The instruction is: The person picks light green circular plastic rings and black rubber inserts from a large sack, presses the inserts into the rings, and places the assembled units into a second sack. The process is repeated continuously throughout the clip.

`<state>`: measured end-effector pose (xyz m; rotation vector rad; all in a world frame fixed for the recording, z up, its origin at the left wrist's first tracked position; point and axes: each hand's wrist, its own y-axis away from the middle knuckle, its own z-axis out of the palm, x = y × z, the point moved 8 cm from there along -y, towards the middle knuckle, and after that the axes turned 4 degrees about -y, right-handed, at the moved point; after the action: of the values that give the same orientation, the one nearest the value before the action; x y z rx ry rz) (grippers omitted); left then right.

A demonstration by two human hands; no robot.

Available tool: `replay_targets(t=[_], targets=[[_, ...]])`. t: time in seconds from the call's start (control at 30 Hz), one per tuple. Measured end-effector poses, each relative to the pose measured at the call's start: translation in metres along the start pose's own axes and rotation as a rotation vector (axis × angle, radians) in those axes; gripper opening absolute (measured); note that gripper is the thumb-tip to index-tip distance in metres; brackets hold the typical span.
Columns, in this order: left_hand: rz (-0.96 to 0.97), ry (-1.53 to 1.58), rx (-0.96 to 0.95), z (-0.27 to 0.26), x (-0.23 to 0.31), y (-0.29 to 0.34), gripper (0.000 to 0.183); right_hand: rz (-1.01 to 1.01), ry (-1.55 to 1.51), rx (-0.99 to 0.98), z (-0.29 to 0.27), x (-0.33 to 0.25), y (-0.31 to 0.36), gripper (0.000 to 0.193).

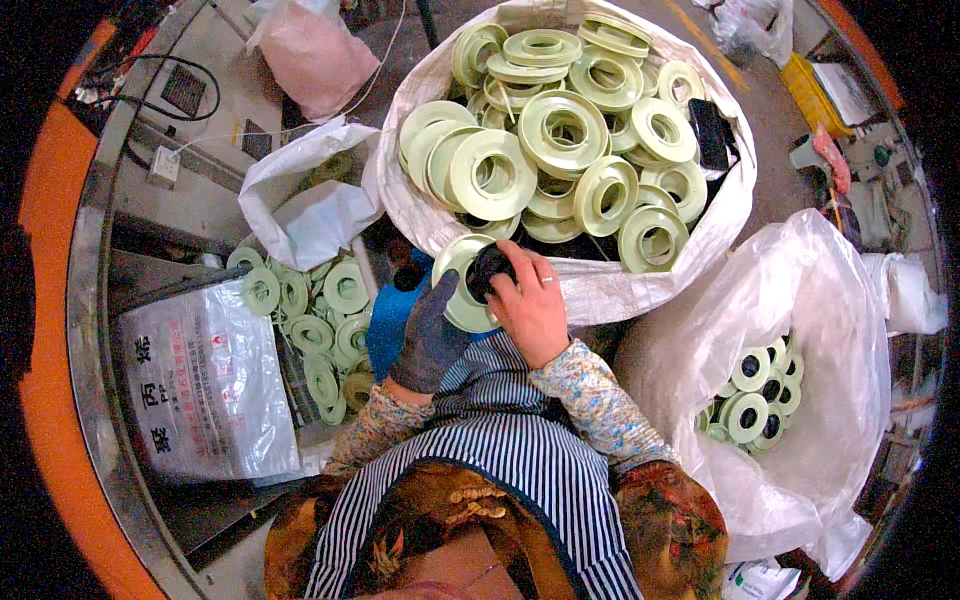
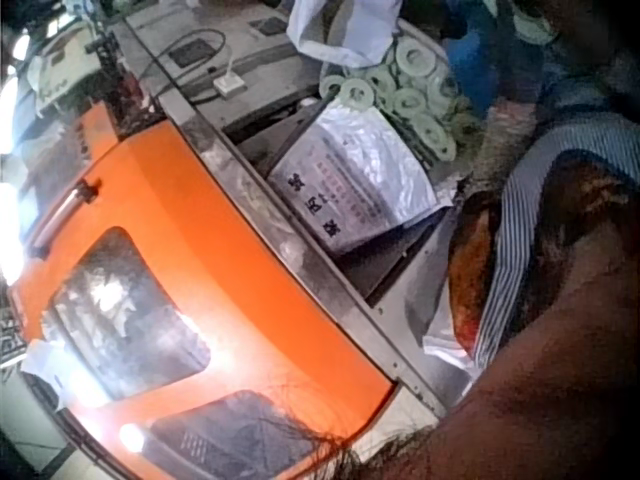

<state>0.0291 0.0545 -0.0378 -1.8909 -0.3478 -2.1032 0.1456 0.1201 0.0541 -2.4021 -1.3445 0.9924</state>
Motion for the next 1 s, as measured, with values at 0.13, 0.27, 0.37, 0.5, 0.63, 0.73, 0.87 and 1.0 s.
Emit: replay_targets(t=[0.13,0.27,0.37,0.5,0.63,0.73,0.87,1.0], targets=[[0.118,-0.065,-0.067,0.006,0.036,0.001,0.040,0.136,-0.185,-0.083,0.006,0.008,0.008,0.032],[0.236,-0.180,-0.080,0.008,0.061,0.004,0.038,0.082,-0.313,-0.156,0.006,0.003,0.007,0.052],[0.367,-0.390,-0.106,0.007,0.066,0.006,0.039,0.108,-0.381,-0.179,-0.003,0.003,0.001,0.069],[0.591,-0.573,-0.135,0.008,0.072,0.011,0.045,0.029,-0.272,-0.295,0.002,-0.001,0.005,0.078],[0.178,-0.257,-0.195,0.008,0.053,0.005,0.047,-0.086,-0.205,-0.308,-0.004,-0.008,0.007,0.078],[0.582,-0.570,-0.234,0.015,0.084,0.016,0.046,-0.199,-0.139,-0.317,-0.008,-0.012,0.008,0.078],[0.272,-0.332,-0.203,0.022,0.082,0.006,0.048,0.096,-0.226,-0.228,-0.004,0.007,0.013,0.065],[0.154,-0.231,-0.094,0.040,0.072,0.012,0.056,0.776,-0.761,-0.235,0.023,0.039,0.039,0.040]])
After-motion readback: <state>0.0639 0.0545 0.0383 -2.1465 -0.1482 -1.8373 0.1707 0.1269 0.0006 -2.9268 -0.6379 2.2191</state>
